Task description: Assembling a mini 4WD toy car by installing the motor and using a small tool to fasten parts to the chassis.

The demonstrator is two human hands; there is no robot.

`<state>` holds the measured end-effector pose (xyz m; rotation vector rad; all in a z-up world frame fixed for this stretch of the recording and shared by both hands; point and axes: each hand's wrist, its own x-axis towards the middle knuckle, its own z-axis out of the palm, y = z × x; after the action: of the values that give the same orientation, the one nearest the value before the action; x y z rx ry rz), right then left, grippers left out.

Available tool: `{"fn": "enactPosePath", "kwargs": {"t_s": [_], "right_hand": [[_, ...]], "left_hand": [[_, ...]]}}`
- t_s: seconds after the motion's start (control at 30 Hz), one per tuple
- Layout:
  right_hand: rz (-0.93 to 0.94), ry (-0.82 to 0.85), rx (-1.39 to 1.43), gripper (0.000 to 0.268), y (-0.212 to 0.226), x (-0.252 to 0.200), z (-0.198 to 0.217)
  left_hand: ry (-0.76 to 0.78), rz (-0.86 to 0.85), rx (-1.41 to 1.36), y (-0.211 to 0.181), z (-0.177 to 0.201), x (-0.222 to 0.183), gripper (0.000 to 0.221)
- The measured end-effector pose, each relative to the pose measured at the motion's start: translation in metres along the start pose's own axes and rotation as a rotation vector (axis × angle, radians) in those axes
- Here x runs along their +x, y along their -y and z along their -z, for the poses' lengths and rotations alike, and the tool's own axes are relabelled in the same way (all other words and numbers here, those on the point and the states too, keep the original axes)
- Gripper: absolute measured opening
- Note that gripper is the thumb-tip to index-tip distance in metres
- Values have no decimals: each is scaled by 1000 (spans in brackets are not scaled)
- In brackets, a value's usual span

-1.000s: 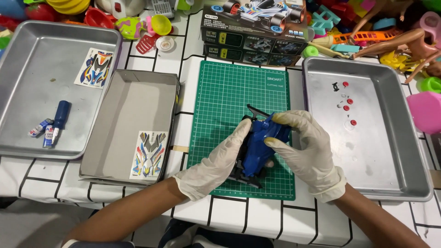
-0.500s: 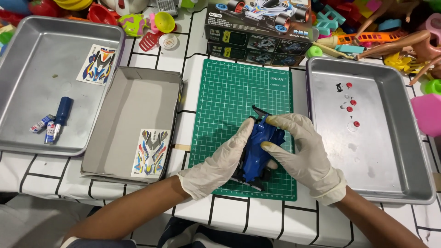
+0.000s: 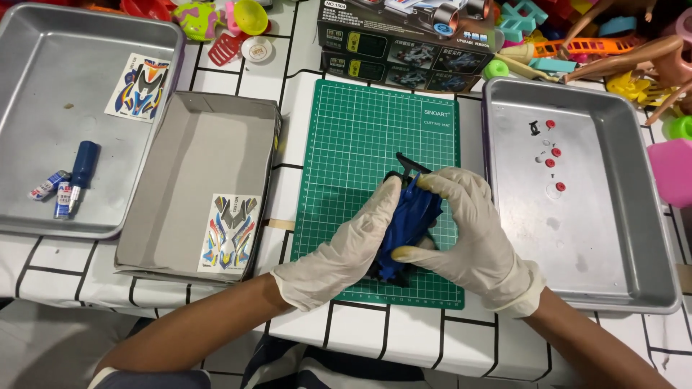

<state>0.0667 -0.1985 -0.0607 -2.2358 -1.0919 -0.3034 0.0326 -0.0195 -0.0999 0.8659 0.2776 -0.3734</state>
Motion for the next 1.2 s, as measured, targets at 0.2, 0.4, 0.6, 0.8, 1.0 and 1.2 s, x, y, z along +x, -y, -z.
{"fn": "enactPosePath", "kwargs": {"t_s": [0.2,0.4,0.6,0.8,1.0,1.2], "right_hand": [[60,-9,6,92,7,4,3],[243,-201,-123,95,2,-1,6],[332,-526,-145,46,-1,-16,20],[375,-392,134,55,4,-20,13],[339,-372,-13,47,0,-33,7],[385,-340,-14,63,2,-25,7]], "left_hand": [[-129,8,301,-30,-20,-30,86],[193,-242,92,-22,-26,-34,53],[180,-1031,880,-21,-22,-43,52],[235,-1130,1102,-22,-13,-47,57],[248,-1227,1229,-23,-15,-44,62],[191,-1357,1273,-27,-14,-43,53]]}}
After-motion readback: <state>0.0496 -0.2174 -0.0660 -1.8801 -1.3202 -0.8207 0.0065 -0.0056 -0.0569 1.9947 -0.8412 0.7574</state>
